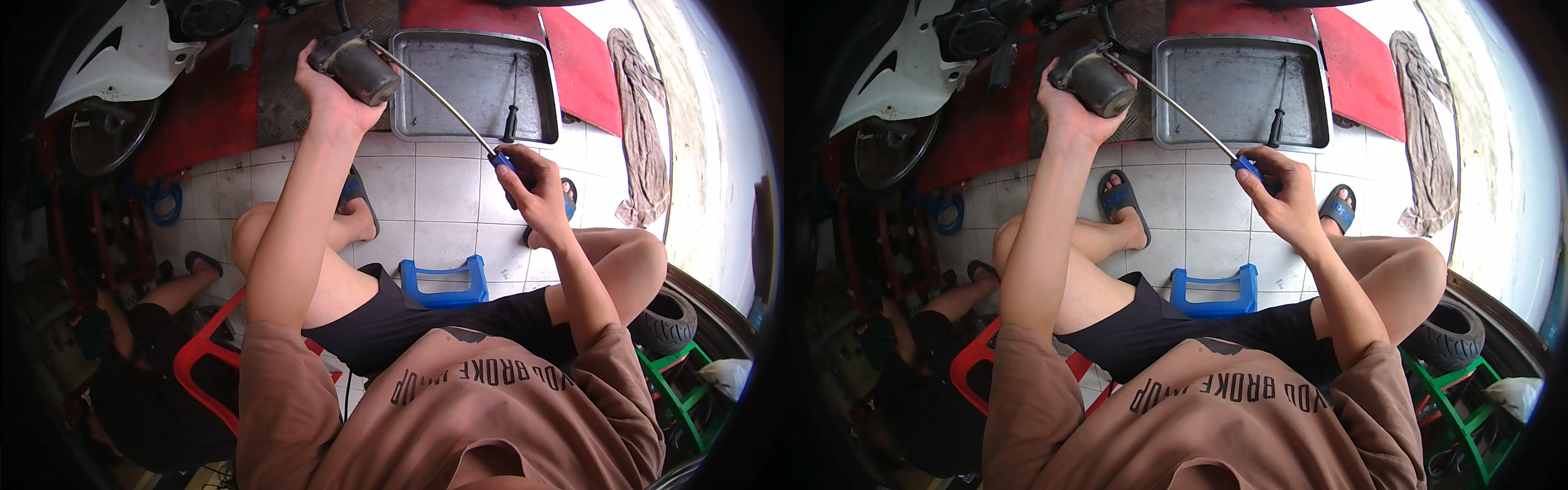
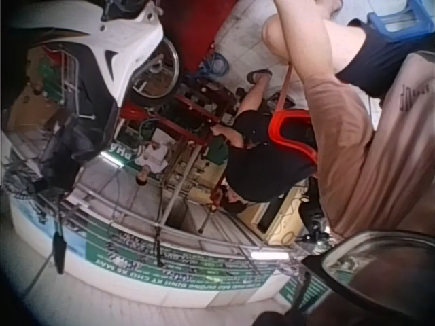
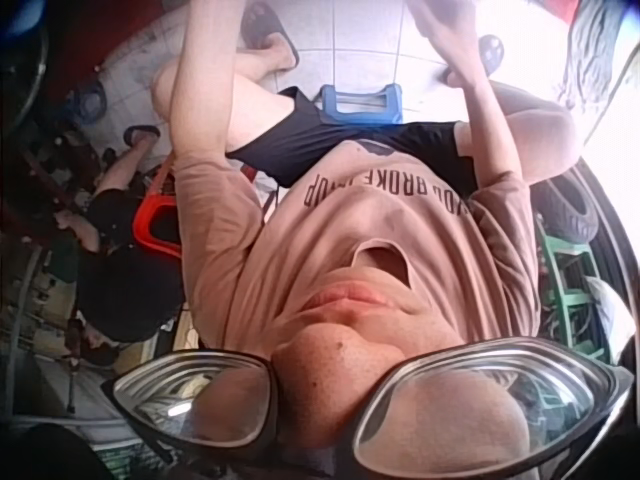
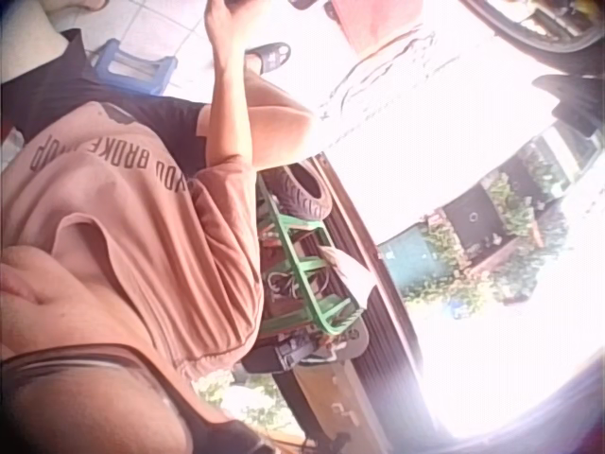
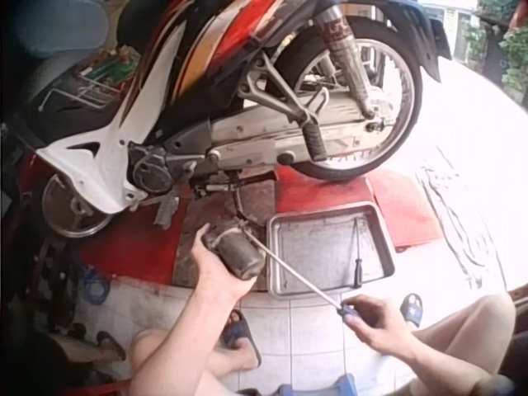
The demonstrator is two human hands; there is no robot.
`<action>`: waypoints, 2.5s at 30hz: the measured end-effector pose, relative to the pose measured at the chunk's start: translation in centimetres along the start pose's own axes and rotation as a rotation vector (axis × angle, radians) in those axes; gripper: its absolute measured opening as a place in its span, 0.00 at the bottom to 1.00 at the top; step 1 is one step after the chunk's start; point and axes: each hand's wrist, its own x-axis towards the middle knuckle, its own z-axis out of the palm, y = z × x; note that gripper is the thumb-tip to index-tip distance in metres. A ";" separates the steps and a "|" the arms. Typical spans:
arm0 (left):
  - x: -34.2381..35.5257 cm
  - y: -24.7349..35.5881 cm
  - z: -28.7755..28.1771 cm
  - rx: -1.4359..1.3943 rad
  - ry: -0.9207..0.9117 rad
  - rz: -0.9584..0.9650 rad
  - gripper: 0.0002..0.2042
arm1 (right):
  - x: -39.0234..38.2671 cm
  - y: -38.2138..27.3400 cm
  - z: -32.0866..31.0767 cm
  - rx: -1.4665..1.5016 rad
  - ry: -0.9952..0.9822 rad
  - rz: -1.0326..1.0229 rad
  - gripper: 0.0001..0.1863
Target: The person cleans a starter motor with a brush and uses a screwdriver to check the internal parts over a metal tray.
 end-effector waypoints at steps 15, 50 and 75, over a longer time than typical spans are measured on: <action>0.2 -0.1 -0.2 0.015 -0.006 -0.003 0.25 | 0.0 0.1 0.2 0.108 -0.033 0.051 0.13; -1.4 -0.3 1.2 0.082 0.147 0.186 0.23 | 0.9 -0.4 -0.1 0.137 -0.025 0.085 0.10; -2.0 0.5 1.7 0.081 -0.111 0.204 0.19 | 0.8 -0.8 -0.7 0.284 -0.085 0.115 0.11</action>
